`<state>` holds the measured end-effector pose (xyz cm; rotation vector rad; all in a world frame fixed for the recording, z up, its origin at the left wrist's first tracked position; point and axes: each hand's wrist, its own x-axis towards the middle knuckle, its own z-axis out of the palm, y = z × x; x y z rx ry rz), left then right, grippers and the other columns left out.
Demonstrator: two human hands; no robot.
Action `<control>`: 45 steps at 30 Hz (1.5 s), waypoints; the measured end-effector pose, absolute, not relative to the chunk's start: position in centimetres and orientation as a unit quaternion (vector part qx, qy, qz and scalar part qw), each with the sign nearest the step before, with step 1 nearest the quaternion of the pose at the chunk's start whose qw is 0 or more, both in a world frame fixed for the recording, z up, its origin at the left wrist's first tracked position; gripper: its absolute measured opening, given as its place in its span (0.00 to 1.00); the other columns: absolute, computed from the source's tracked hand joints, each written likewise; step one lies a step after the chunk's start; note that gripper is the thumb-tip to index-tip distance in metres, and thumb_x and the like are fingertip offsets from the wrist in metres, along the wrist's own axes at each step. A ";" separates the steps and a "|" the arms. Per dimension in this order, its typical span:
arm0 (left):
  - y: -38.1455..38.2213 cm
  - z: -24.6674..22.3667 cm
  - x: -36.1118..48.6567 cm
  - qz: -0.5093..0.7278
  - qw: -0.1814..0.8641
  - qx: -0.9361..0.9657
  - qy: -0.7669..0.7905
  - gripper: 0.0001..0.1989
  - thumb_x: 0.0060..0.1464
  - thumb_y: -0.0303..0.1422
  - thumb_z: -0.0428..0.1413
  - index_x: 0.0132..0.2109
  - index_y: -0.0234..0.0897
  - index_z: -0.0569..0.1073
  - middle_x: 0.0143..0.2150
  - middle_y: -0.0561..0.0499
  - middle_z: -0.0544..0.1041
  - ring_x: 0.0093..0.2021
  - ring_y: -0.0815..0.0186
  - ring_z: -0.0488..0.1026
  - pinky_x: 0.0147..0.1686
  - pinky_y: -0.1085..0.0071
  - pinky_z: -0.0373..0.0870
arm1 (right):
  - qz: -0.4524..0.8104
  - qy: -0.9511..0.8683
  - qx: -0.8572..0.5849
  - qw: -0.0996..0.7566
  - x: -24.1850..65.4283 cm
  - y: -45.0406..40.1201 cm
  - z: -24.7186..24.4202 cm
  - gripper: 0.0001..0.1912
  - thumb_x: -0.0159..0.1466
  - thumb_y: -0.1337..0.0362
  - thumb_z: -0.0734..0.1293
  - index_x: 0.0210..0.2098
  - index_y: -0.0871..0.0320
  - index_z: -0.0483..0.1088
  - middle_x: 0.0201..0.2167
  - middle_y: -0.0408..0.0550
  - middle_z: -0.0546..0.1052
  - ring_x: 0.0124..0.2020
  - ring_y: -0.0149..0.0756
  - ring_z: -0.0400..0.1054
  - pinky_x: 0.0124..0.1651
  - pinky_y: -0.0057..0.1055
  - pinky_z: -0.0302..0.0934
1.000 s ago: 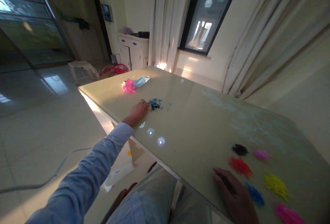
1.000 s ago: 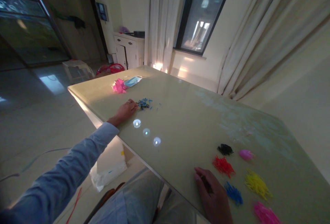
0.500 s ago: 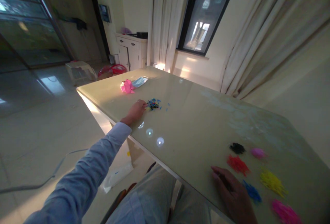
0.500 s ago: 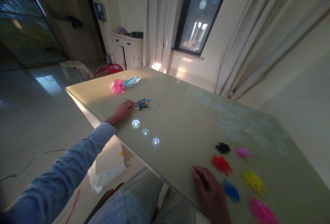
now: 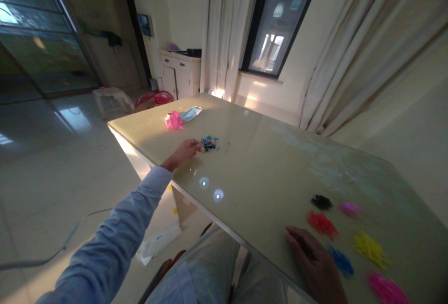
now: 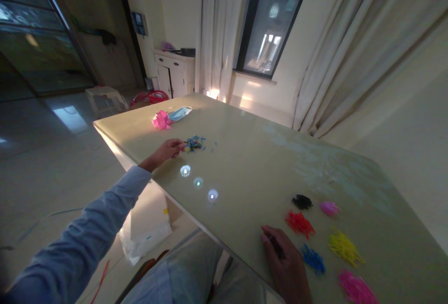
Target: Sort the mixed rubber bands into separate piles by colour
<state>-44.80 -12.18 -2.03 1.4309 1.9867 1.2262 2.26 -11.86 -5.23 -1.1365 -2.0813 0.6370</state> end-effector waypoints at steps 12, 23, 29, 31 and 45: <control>-16.7 0.7 -35.1 0.633 0.656 0.266 0.314 0.10 0.49 0.30 0.65 0.35 0.32 0.71 0.32 0.52 0.73 0.20 0.78 0.59 0.20 0.79 0.57 | 0.255 -0.794 -0.432 0.343 2.0 -12.1 -5.5 0.16 0.63 0.52 0.65 0.38 0.56 0.78 0.33 0.51 0.81 0.32 0.39 0.76 0.35 0.31 0.71; -17.1 3.1 -27.1 0.577 0.707 0.325 0.250 0.10 0.54 0.32 0.63 0.34 0.32 0.70 0.33 0.53 0.72 0.18 0.82 0.57 0.19 0.79 0.53 | 0.253 -0.798 -0.413 0.359 1.4 -12.7 -5.4 0.12 0.65 0.59 0.63 0.40 0.57 0.76 0.34 0.50 0.79 0.33 0.37 0.74 0.36 0.30 0.68; -15.7 3.2 -24.6 0.550 0.718 0.338 0.260 0.11 0.51 0.33 0.65 0.34 0.33 0.70 0.29 0.56 0.71 0.16 0.83 0.53 0.18 0.80 0.50 | 0.247 -0.796 -0.417 0.363 0.9 -13.0 -5.3 0.11 0.65 0.62 0.63 0.40 0.58 0.75 0.33 0.49 0.79 0.31 0.35 0.71 0.35 0.30 0.65; -15.1 3.3 -23.5 0.539 0.718 0.344 0.276 0.11 0.51 0.33 0.65 0.34 0.33 0.71 0.31 0.54 0.74 0.16 0.82 0.54 0.18 0.79 0.51 | 0.251 -0.793 -0.422 0.360 0.7 -13.1 -5.2 0.10 0.64 0.63 0.62 0.40 0.58 0.75 0.34 0.50 0.79 0.33 0.35 0.71 0.36 0.30 0.65; -9.1 3.1 -9.4 0.338 0.674 0.571 0.326 0.13 0.50 0.39 0.63 0.34 0.32 0.76 0.21 0.56 0.69 0.18 0.77 0.57 0.17 0.78 0.50 | 0.258 -0.775 -0.484 0.312 0.1 -13.0 -5.5 0.06 0.59 0.71 0.65 0.31 0.59 0.74 0.28 0.48 0.78 0.30 0.36 0.69 0.34 0.29 0.60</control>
